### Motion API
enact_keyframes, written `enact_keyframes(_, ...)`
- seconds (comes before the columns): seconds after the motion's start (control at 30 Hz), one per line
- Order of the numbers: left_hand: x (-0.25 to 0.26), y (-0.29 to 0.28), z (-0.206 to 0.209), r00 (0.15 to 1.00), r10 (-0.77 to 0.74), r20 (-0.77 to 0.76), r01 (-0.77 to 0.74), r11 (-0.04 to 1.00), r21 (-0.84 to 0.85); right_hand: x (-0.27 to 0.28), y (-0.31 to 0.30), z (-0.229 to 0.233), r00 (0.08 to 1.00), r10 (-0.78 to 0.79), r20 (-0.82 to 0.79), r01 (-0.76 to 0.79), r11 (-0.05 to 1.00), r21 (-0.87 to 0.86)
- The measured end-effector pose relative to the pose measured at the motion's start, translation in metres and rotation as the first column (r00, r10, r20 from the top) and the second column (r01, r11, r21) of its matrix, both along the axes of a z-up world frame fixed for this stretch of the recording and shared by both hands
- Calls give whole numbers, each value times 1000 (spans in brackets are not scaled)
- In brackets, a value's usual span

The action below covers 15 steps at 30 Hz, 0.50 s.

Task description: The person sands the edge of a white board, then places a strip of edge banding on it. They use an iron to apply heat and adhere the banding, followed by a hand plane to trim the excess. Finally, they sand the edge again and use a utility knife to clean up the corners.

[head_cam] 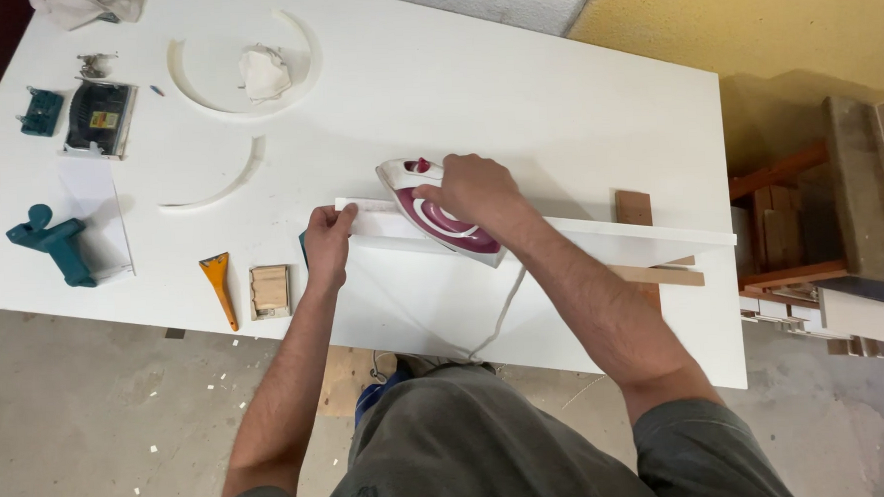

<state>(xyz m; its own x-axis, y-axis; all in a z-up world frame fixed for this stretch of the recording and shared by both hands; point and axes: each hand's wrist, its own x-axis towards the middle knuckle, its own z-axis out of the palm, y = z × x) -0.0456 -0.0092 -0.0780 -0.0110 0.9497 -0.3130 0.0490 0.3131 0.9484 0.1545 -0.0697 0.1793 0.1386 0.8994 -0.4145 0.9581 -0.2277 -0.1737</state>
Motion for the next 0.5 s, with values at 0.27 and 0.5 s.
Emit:
enact_keyframes(0.27,-1,5,-14,999,-11,-48,12,1000,3,33,-26,14,994,-88,58,89,996,-21)
enact_keyframes(0.5,-2,-3,7,999,-6,-50,6,1000,6,25,-9,-4,999,1,36,-2,1000,24)
